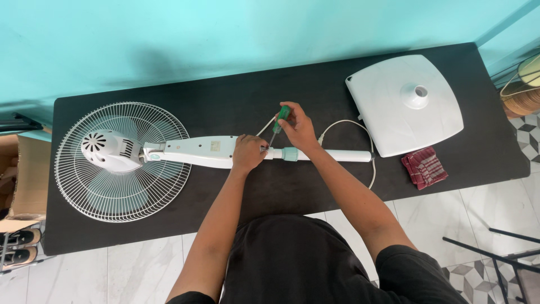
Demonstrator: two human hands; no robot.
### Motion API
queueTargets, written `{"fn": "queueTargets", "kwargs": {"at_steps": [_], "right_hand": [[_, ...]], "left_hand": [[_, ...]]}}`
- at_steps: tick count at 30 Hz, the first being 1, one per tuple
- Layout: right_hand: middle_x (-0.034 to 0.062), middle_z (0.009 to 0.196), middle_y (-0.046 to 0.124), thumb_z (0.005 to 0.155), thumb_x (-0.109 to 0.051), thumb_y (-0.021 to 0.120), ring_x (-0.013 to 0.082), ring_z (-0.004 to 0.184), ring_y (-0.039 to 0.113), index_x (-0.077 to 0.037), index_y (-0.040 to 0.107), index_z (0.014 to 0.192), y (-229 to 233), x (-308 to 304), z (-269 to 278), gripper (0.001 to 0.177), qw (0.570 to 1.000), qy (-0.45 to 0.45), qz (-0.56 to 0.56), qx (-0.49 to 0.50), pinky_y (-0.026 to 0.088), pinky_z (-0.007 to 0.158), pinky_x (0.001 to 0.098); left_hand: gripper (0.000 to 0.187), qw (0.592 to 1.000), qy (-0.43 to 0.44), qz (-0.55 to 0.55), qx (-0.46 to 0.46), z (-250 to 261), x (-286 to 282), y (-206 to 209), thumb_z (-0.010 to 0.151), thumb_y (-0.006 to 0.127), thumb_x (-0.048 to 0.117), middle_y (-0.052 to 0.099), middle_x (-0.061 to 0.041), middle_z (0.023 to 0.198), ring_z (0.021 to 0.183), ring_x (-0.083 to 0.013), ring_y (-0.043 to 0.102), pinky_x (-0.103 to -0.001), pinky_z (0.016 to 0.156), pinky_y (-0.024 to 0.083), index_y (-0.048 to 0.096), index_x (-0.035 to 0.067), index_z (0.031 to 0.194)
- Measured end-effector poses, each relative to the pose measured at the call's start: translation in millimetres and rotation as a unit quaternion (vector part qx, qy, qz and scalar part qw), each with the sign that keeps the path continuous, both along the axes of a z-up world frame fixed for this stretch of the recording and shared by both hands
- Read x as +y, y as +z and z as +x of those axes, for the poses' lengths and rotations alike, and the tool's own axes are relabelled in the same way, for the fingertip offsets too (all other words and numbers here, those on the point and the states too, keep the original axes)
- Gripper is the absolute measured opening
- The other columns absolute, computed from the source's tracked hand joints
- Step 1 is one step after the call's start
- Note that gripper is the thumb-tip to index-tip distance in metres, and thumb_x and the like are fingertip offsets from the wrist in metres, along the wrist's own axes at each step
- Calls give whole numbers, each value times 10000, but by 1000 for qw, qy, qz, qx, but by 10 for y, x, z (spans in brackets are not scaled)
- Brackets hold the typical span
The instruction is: The person assembles a white pedestal fan on a black table. They use a green-handled screwdriver to tighten screws on the fan's neck, then detach the neck from the fan head and reattach it to the base.
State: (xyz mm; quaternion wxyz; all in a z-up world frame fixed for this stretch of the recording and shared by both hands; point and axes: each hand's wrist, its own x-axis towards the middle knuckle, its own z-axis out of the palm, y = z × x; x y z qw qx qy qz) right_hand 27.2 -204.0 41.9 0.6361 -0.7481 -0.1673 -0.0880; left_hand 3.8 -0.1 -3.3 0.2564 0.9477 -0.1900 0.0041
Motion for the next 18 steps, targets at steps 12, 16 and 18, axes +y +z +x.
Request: {"fn": "queueTargets", "kwargs": {"at_steps": [12,16,18], "right_hand": [[37,1030,612,888,-41,815,124,904,684,-73,732,1180,195,162,145,305,999,-48,9,-23,658,794,290],[22,920,633,836,-63,851,110,824,676,-94,762,1185,248,188,171,361,996,-76,-51,-7,632,770,254],[30,910,642,832,-58,849,109,805,671,-109,760,1215,275,200,192,396,995,-75,-71,2,621,742,246]], "left_hand": [[98,1000,-5,5,-7,149,-18,-262,836,754,255,752,-1,852,954,-242,677,-489,1008,396,793,165,834],[88,1000,-17,1,-19,122,6,-280,817,765,247,750,-3,862,949,-245,677,-493,1001,393,793,168,846],[100,999,-26,2,-20,127,24,-258,775,781,252,746,-8,862,961,-250,673,-496,973,395,793,170,833]]}}
